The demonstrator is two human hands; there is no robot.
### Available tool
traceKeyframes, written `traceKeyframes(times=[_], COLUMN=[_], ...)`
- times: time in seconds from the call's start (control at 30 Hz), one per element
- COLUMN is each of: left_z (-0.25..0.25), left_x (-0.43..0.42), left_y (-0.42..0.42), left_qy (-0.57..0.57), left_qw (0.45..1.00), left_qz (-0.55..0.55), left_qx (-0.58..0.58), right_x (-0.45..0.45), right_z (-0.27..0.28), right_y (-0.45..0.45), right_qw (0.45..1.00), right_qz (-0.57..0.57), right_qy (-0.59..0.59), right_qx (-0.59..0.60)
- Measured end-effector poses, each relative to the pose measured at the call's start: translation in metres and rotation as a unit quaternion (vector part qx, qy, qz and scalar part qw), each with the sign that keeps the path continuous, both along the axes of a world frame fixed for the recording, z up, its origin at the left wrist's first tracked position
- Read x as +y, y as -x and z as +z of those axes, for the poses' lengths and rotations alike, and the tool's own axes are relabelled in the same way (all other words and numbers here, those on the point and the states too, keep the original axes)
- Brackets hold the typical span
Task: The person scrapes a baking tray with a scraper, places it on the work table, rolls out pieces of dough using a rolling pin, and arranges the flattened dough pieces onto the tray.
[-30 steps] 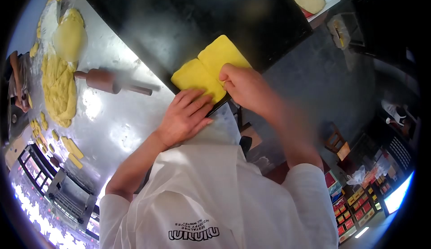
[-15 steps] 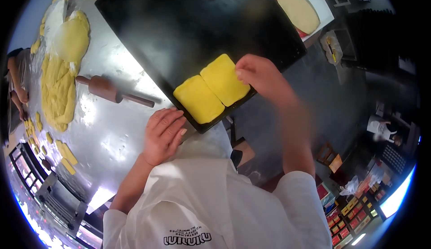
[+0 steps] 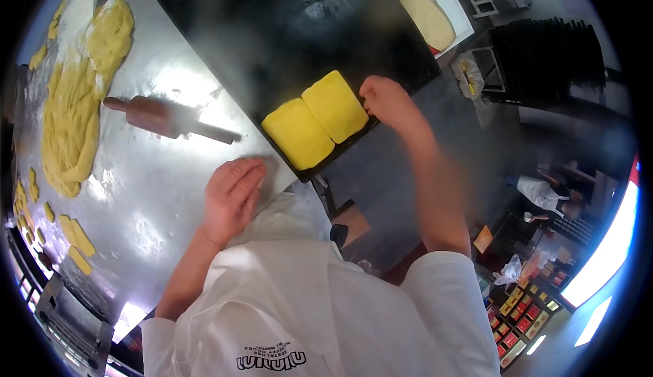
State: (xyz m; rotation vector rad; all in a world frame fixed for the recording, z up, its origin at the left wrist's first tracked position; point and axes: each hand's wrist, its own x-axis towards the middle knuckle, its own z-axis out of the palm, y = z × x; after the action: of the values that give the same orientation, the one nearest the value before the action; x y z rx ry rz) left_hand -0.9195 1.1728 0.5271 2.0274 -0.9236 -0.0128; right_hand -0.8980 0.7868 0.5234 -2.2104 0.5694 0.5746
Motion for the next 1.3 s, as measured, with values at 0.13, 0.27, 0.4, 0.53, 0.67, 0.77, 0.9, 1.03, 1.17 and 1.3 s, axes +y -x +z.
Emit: traceKeyframes(times=[0.13,0.27,0.4,0.53,0.67,0.77,0.9,1.03,1.17,1.3], left_z=[-0.003,-0.006,-0.014,-0.017,-0.041,-0.05,-0.047,-0.041,-0.052,-0.069], left_x=[0.029,0.061,0.088,0.115,0.139,0.143,0.137,0.143,0.192,0.322], left_y=[0.008,0.02,0.03,0.043,0.058,0.065,0.057,0.061,0.084,0.089], left_qy=[-0.005,-0.017,-0.021,-0.046,-0.053,-0.033,-0.034,-0.03,-0.037,0.033], left_qw=[0.999,0.998,0.996,0.991,0.991,0.986,0.968,0.948,0.889,0.769], left_qz=[0.033,0.064,0.085,0.097,0.107,0.15,0.239,0.304,0.445,0.634], left_qx=[0.014,0.021,0.034,0.077,0.06,0.067,0.069,0.092,0.1,0.079], right_x=[0.033,0.028,0.031,0.047,0.025,0.007,0.198,0.309,0.361,0.372], right_z=[0.016,0.013,0.001,0.002,0.011,-0.005,0.063,0.034,-0.01,-0.019], right_y=[0.001,-0.01,-0.023,-0.029,-0.024,-0.048,-0.073,-0.08,-0.081,-0.074], right_qw=[0.974,0.972,0.97,0.958,0.916,0.926,0.972,0.883,0.907,0.898], right_qz=[0.099,0.072,0.075,0.109,0.126,0.187,0.118,0.349,0.286,0.29], right_qy=[0.206,0.225,0.217,0.263,0.347,0.203,-0.062,0.037,0.068,0.111], right_qx=[0.003,-0.011,-0.083,-0.028,-0.156,-0.257,-0.194,-0.31,-0.302,-0.312])
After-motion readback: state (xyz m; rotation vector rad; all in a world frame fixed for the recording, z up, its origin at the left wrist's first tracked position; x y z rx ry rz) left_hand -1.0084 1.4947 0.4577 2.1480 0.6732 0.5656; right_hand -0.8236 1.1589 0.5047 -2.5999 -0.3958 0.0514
